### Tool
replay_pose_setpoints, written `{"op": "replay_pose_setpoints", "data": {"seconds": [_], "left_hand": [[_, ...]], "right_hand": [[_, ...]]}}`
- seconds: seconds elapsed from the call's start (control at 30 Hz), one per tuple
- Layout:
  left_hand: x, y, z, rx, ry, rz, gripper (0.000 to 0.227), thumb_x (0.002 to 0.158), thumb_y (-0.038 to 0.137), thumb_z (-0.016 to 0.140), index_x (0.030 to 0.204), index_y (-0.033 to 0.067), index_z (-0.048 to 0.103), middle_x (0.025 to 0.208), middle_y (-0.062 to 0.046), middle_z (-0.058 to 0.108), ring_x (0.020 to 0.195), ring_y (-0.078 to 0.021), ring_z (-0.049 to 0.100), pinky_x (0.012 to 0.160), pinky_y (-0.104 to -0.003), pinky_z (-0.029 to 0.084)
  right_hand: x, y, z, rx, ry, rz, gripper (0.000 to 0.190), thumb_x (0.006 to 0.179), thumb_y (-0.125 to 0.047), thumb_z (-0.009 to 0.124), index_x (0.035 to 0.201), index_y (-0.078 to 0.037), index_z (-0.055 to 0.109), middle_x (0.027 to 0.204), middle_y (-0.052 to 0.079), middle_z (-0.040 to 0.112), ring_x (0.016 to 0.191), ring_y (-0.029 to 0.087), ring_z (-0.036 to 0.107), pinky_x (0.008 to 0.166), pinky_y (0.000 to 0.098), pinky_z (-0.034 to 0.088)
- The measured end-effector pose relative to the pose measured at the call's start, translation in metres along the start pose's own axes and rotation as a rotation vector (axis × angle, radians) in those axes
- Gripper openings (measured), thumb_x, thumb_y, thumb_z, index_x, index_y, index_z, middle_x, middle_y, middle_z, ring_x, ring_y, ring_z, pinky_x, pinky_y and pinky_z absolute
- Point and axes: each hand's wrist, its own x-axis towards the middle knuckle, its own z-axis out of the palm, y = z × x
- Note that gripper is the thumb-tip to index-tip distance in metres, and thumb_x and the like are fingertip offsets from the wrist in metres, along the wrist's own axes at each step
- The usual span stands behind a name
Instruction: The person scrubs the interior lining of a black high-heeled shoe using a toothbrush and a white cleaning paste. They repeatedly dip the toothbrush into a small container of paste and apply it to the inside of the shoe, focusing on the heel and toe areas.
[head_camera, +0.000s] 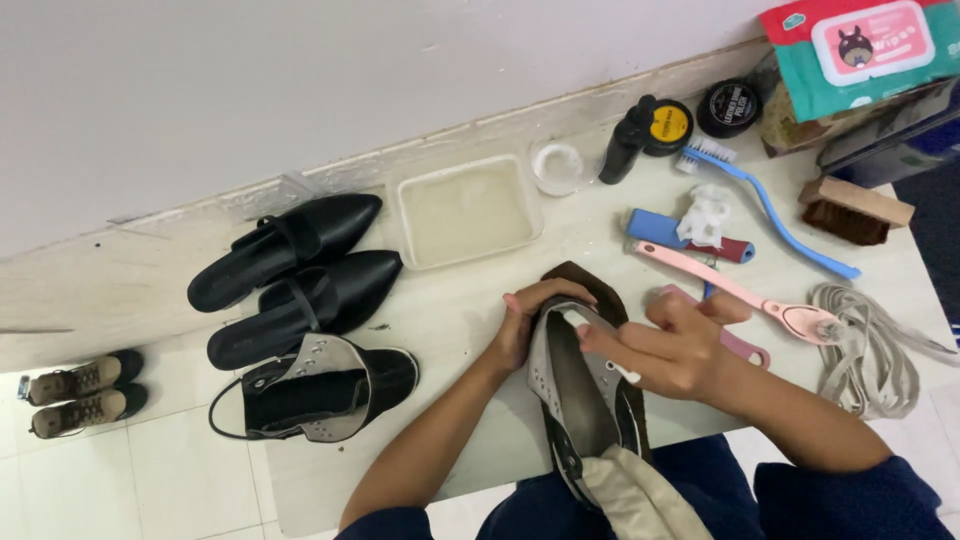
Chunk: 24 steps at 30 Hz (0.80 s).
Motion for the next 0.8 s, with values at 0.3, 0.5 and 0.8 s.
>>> {"op": "replay_pose_setpoints", "data": {"seconds": [0.3, 0.5, 0.8], "left_hand": [[0.0, -0.005, -0.003, 0.018, 0.007, -0.002, 0.108, 0.092, 0.067, -0.013, 0.107, -0.0009, 0.069, 0.1, -0.017, 0.069, 0.098, -0.0289, 0.065, 0.094, -0.039, 0.046], [-0.001, -0.005, -0.002, 0.014, 0.006, 0.019, 0.107, 0.093, 0.066, -0.012, 0.105, -0.0023, 0.069, 0.098, -0.018, 0.068, 0.096, -0.0309, 0.065, 0.093, -0.04, 0.047], [-0.003, -0.013, -0.004, -0.001, 0.011, 0.021, 0.106, 0.094, 0.065, -0.012, 0.106, -0.0023, 0.069, 0.098, -0.018, 0.069, 0.097, -0.0306, 0.065, 0.094, -0.04, 0.046]], "right_hand": [[0.006, -0.003, 0.003, -0.041, -0.032, 0.05, 0.024, 0.093, -0.004, 0.051, 0.091, -0.01, 0.074, 0.059, 0.001, 0.04, 0.057, 0.021, 0.036, 0.062, 0.027, 0.037], [0.003, -0.014, -0.003, -0.022, -0.083, 0.028, 0.025, 0.095, -0.005, 0.046, 0.095, -0.007, 0.071, 0.063, 0.002, 0.045, 0.057, 0.021, 0.039, 0.062, 0.0265, 0.038], [0.005, -0.004, -0.005, -0.039, -0.047, 0.027, 0.027, 0.088, 0.001, 0.05, 0.093, -0.009, 0.074, 0.058, 0.001, 0.04, 0.055, 0.02, 0.034, 0.063, 0.0276, 0.037]]}}
